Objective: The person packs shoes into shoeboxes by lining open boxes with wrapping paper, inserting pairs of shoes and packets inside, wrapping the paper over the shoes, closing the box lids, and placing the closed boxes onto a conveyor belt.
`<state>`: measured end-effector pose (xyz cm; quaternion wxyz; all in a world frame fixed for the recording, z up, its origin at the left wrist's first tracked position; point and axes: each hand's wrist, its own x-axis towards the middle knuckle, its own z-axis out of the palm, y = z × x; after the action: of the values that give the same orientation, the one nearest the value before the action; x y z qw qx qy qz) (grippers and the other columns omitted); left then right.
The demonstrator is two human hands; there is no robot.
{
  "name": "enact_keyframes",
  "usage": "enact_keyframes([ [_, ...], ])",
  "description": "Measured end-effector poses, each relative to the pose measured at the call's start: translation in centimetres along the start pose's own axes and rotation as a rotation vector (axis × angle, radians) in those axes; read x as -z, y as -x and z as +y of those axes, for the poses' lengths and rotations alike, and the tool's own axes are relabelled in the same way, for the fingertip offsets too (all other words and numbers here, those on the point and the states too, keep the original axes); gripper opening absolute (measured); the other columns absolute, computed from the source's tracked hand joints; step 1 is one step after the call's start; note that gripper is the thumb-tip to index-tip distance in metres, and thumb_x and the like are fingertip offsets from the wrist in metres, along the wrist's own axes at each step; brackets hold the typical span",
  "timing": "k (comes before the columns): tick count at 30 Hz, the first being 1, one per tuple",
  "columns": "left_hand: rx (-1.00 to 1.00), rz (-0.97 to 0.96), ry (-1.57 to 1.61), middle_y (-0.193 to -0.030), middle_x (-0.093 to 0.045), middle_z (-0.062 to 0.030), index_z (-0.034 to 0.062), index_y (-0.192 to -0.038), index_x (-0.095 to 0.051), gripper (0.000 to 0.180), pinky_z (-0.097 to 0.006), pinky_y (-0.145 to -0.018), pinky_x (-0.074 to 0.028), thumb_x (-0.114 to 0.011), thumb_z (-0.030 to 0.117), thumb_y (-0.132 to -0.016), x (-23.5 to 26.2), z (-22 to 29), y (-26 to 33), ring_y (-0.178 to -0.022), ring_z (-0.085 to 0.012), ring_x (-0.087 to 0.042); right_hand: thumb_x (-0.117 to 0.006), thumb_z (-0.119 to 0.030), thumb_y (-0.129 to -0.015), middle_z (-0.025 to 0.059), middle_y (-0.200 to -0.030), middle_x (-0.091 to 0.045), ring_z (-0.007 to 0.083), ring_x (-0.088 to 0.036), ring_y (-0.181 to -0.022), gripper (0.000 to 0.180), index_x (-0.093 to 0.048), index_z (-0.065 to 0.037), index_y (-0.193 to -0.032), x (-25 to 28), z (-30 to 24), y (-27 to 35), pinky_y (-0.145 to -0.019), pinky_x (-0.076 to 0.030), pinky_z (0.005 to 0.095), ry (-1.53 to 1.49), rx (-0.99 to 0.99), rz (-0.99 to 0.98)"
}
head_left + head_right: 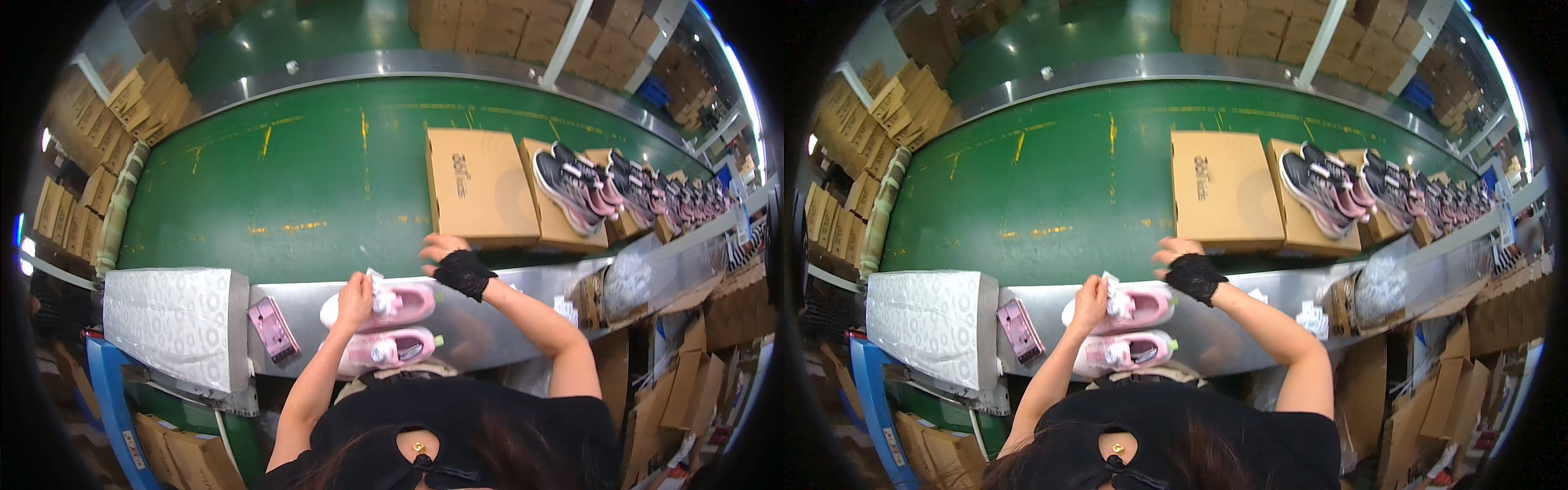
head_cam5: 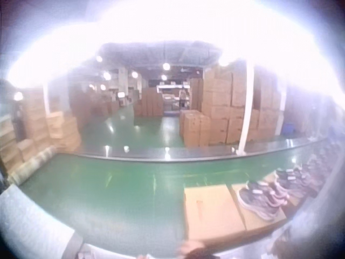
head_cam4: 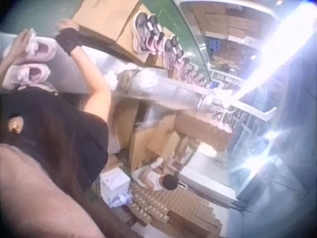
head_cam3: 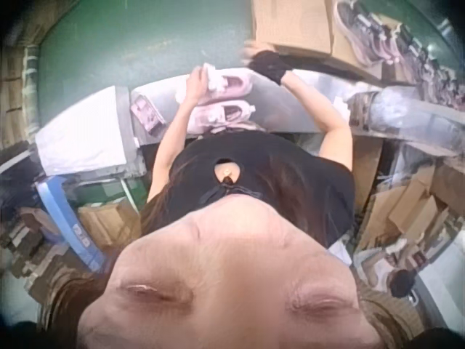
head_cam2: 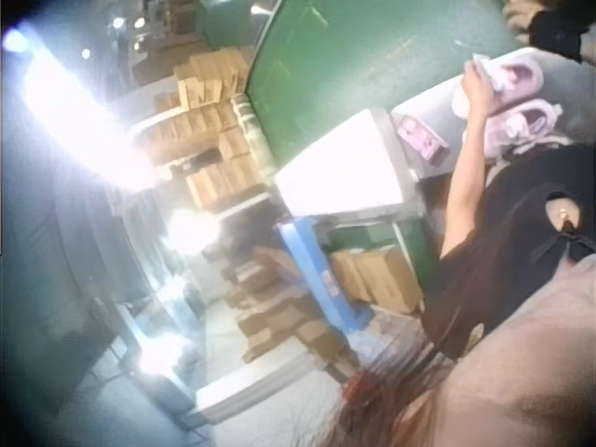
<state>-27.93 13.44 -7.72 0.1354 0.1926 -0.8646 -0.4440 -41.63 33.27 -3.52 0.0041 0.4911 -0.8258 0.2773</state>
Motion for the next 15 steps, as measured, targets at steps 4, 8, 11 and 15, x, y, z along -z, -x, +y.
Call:
enact_keyframes([
  [4, -0.004, -0.183, -0.021, -0.063, -0.055, -0.0194, 0.0018, -0.076, -0.048, 0.025, -0.044, -0.056, -0.040, -0.046, 0.025, -0.084, -0.4, 0.8, -1.9, -0.063, -0.0385, -0.053, -0.058, -0.010, -0.061, 0.0226, -0.131, -0.024, 0.0401, -0.022, -0.122, 0.073, -0.030, -0.011, -0.129, -0.9, 8.0, 2.0, -0.089, -0.018, 0.0657, 0.556, -0.524, 0.055],
  [8, -0.071, -0.100, 0.072, -0.070, -0.055, -0.0202, 0.0025, -0.084, -0.047, 0.020, -0.044, -0.061, -0.041, -0.043, 0.022, -0.086, -0.6, 3.9, -3.4, -0.068, -0.0388, -0.053, -0.062, -0.015, -0.056, 0.0208, -0.132, -0.025, 0.0347, -0.021, -0.125, 0.079, -0.028, -0.003, -0.127, -0.4, 5.3, 2.0, -0.091, -0.013, 0.0656, 0.368, -0.407, 0.129],
  [11, -0.194, 0.051, 0.136, -0.076, -0.055, -0.0201, 0.0026, -0.088, -0.047, 0.017, -0.044, -0.062, -0.041, -0.043, 0.019, -0.086, -1.3, 7.3, -4.4, -0.071, -0.0384, -0.053, -0.061, -0.011, -0.054, 0.0208, -0.128, -0.031, 0.0339, -0.028, -0.122, 0.078, -0.031, -0.003, -0.125, 2.5, 0.4, 1.6, -0.096, -0.020, 0.0546, 0.106, -0.275, 0.388],
  [15, -0.547, 0.158, -0.040, -0.083, -0.056, -0.0189, 0.0015, -0.091, -0.048, 0.015, -0.044, -0.064, -0.042, -0.045, 0.015, -0.084, -1.9, 8.1, -5.9, -0.075, -0.0371, -0.054, -0.060, -0.005, -0.067, 0.0102, -0.110, -0.050, 0.0258, -0.051, -0.100, 0.053, -0.041, -0.006, -0.117, 6.0, -2.0, 4.3, -0.084, -0.041, 0.0398, -0.867, -0.475, 0.705],
])
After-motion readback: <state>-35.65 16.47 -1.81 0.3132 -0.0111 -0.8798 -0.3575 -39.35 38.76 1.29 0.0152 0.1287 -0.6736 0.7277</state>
